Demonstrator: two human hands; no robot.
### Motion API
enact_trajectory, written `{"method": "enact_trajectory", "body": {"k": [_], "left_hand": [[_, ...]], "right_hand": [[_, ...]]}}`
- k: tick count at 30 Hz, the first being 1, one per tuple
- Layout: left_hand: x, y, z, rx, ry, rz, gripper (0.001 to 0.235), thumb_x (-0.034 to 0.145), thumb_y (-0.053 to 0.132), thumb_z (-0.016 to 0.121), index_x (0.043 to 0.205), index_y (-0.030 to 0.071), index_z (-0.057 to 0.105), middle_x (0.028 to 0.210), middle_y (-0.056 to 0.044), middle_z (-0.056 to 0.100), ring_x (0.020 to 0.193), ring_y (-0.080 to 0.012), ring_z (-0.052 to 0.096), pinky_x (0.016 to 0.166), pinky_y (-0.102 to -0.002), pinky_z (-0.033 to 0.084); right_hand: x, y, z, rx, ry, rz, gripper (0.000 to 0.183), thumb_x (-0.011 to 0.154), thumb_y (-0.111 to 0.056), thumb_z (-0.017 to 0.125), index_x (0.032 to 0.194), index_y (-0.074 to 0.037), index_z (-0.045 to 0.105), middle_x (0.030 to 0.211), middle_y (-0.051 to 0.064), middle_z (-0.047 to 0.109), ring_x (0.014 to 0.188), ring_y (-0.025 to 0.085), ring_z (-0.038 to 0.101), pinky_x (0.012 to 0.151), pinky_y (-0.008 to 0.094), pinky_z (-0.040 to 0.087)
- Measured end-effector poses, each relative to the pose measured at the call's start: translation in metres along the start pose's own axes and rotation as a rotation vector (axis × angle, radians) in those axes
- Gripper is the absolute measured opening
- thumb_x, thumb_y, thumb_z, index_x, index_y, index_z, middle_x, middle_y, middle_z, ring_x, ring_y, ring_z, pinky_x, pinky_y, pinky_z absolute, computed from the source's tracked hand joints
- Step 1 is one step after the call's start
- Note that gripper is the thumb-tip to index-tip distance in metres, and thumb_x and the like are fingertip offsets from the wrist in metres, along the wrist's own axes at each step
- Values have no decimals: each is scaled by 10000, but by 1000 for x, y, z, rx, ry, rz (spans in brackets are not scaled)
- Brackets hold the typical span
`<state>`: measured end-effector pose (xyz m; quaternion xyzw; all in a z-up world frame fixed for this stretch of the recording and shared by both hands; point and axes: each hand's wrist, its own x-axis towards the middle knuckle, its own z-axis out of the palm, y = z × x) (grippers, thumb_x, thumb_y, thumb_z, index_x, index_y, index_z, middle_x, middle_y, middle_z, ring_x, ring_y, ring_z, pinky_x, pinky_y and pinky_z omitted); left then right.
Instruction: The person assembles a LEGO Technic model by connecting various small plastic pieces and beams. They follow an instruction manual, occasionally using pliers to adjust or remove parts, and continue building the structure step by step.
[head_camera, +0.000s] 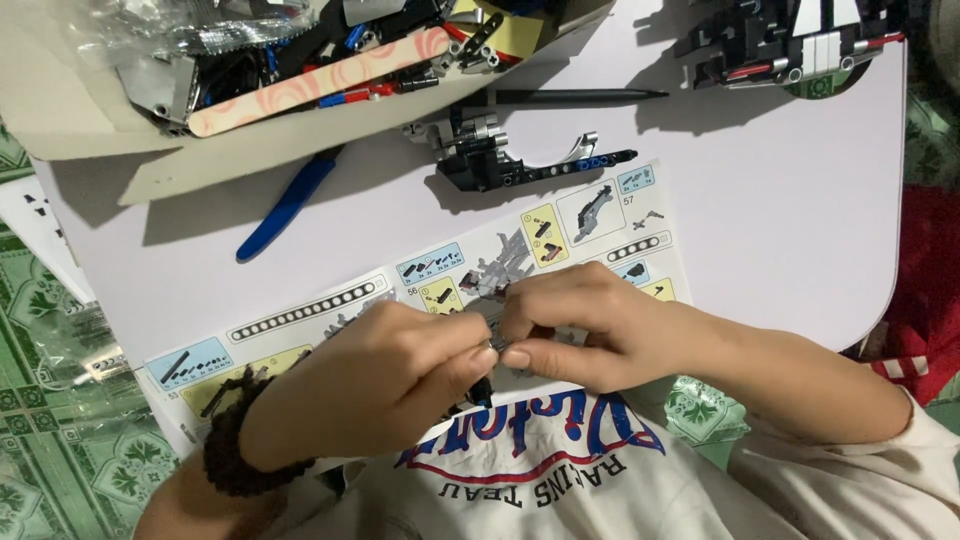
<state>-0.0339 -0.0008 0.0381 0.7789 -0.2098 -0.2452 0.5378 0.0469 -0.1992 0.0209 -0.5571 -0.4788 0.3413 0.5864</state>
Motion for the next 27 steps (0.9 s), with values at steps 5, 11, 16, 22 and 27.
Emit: {"method": "enact_trajectory", "body": {"k": [5, 11, 16, 22, 27], "left_hand": [[0, -2, 9, 344, 40, 60, 236, 948, 158, 357, 734, 86, 425, 485, -7, 362, 333, -155, 337, 317, -307, 258], [3, -3, 5, 119, 60, 13, 277, 965, 175, 357, 708, 82, 400, 500, -21, 333, 362, -163, 300, 372, -317, 251], [9, -4, -2, -99, -13, -214, 339, 967, 215, 420, 657, 79, 403, 510, -34, 375, 453, -166, 333, 481, -333, 278], [11, 1, -11, -153, -49, -301, 347, 950, 271, 422, 670, 81, 496, 529, -17, 433, 479, -136, 387, 494, -306, 309], [9, 18, -18, -98, 80, -340, 286, 945, 281, 332, 950, 137, 579, 594, 2, 560, 448, -109, 443, 416, -261, 334]], "right_hand": [[-5, 7, 1, -65, -52, 122, 249, 948, -249, 415, 863, -38, 515, 672, 64, 500, 540, 205, 474, 508, 283, 383], [-6, 7, 4, -111, 40, 32, 233, 956, -190, 403, 850, -15, 514, 686, 87, 501, 557, 227, 481, 527, 293, 395], [-6, 3, 2, -93, 67, 68, 213, 952, -187, 425, 864, -30, 540, 693, 65, 534, 548, 197, 480, 518, 269, 385], [-3, 1, 1, -38, 81, 179, 209, 947, -215, 445, 815, -73, 522, 624, 14, 543, 501, 142, 489, 474, 239, 382], [-13, 4, -21, -93, 138, 169, 137, 945, -173, 462, 864, -98, 542, 666, 6, 583, 526, 81, 533, 433, 173, 398]]}}
